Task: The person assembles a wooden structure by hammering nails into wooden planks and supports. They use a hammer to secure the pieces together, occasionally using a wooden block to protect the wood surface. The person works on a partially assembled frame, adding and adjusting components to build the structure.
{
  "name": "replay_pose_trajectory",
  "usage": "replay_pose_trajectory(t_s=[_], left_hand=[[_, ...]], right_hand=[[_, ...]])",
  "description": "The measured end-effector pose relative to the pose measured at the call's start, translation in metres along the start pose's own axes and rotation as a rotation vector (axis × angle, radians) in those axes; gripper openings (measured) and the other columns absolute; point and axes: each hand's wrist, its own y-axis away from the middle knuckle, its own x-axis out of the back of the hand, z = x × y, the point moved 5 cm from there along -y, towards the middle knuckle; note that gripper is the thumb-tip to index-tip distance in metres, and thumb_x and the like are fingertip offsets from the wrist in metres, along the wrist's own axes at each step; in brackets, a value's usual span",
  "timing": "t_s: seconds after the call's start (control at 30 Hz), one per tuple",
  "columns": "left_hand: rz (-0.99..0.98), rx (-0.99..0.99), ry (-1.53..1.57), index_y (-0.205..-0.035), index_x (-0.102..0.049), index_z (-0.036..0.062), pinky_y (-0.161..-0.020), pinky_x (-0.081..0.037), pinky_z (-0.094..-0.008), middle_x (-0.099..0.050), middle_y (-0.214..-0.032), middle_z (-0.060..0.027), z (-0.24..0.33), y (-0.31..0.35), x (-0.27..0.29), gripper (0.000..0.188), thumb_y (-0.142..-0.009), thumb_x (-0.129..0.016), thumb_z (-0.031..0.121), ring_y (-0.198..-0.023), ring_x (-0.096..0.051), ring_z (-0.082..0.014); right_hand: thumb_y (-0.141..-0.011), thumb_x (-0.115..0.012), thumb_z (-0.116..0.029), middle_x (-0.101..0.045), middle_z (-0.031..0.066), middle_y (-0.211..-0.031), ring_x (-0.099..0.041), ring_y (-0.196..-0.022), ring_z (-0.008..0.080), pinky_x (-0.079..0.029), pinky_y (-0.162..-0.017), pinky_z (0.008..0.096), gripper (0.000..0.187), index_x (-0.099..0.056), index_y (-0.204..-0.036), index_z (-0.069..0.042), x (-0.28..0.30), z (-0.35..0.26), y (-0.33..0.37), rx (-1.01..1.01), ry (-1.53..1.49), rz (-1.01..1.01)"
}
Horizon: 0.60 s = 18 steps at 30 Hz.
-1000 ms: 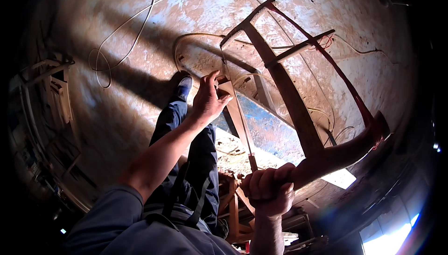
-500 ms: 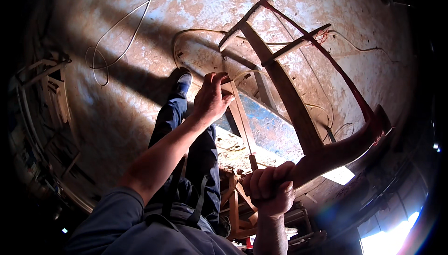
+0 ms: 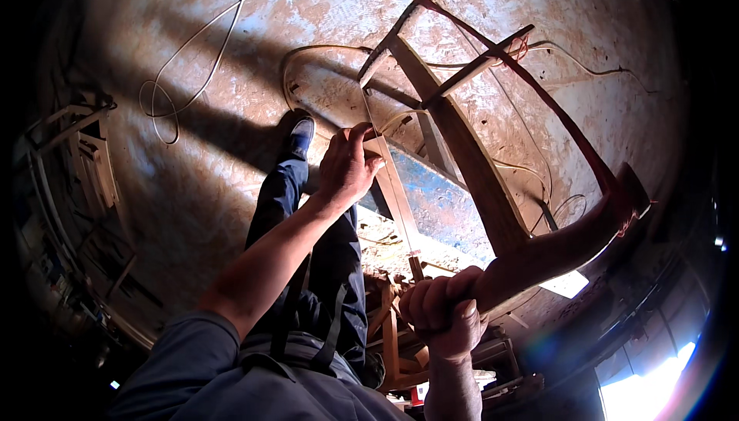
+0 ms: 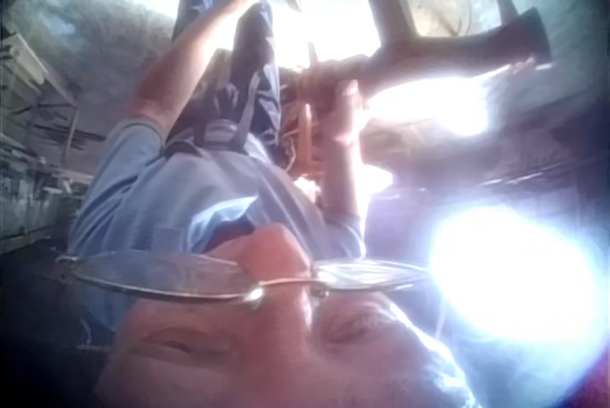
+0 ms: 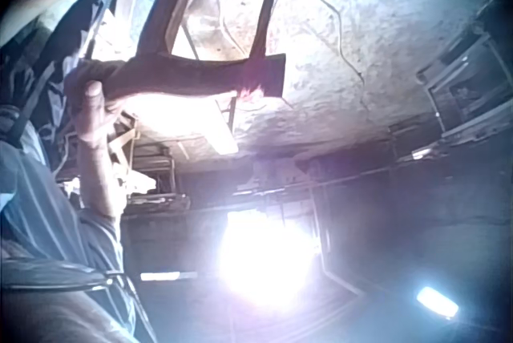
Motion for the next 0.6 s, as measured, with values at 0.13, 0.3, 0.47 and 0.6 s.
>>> replay_pose_trajectory(t_s=[0.13,0.3,0.47,0.6], left_hand=[[0.000,-0.018,-0.007,-0.130,-0.044,0.0095,-0.088,-0.049,-0.0450,-0.057,-0.110,-0.0176,0.001,0.000,-0.001,0.067,-0.074,-0.080,0.011,-0.104,-0.057,-0.0378],[0.006,-0.037,-0.007,-0.129,-0.045,0.0088,-0.085,-0.050,-0.0460,-0.056,-0.109,-0.0177,-0.001,0.001,-0.002,0.066,-0.073,-0.080,0.012,-0.103,-0.058,-0.0379],[-0.008,-0.037,-0.024,-0.129,-0.043,0.0082,-0.085,-0.051,-0.0463,-0.056,-0.110,-0.0174,-0.001,0.001,-0.004,0.066,-0.074,-0.079,0.013,-0.103,-0.057,-0.0374],[0.008,-0.069,-0.036,-0.131,-0.042,0.0084,-0.085,-0.051,-0.0462,-0.057,-0.112,-0.0165,-0.003,0.000,-0.005,0.067,-0.075,-0.079,0.013,-0.105,-0.057,-0.0368]], right_hand=[[-0.097,-0.061,-0.043,-0.039,0.0021,-0.057,-0.040,-0.047,0.0171,-0.036,-0.047,0.0352,0.037,-0.042,-0.097,-0.010,-0.004,0.001,0.000,0.023,0.039,-0.012],[-0.087,-0.076,-0.035,-0.047,0.0038,-0.057,-0.044,-0.050,0.0165,-0.040,-0.050,0.0336,0.040,-0.049,-0.085,-0.005,-0.012,-0.003,0.002,-0.022,-0.097,0.156],[-0.089,-0.074,-0.035,-0.047,0.0040,-0.057,-0.043,-0.049,0.0157,-0.040,-0.049,0.0330,0.039,-0.050,-0.089,-0.005,-0.011,-0.005,-0.001,-0.033,-0.108,0.150],[-0.091,-0.072,-0.035,-0.046,0.0041,-0.057,-0.041,-0.046,0.0151,-0.039,-0.049,0.0330,0.037,-0.049,-0.091,-0.005,-0.009,-0.003,-0.005,-0.025,-0.123,0.147]])
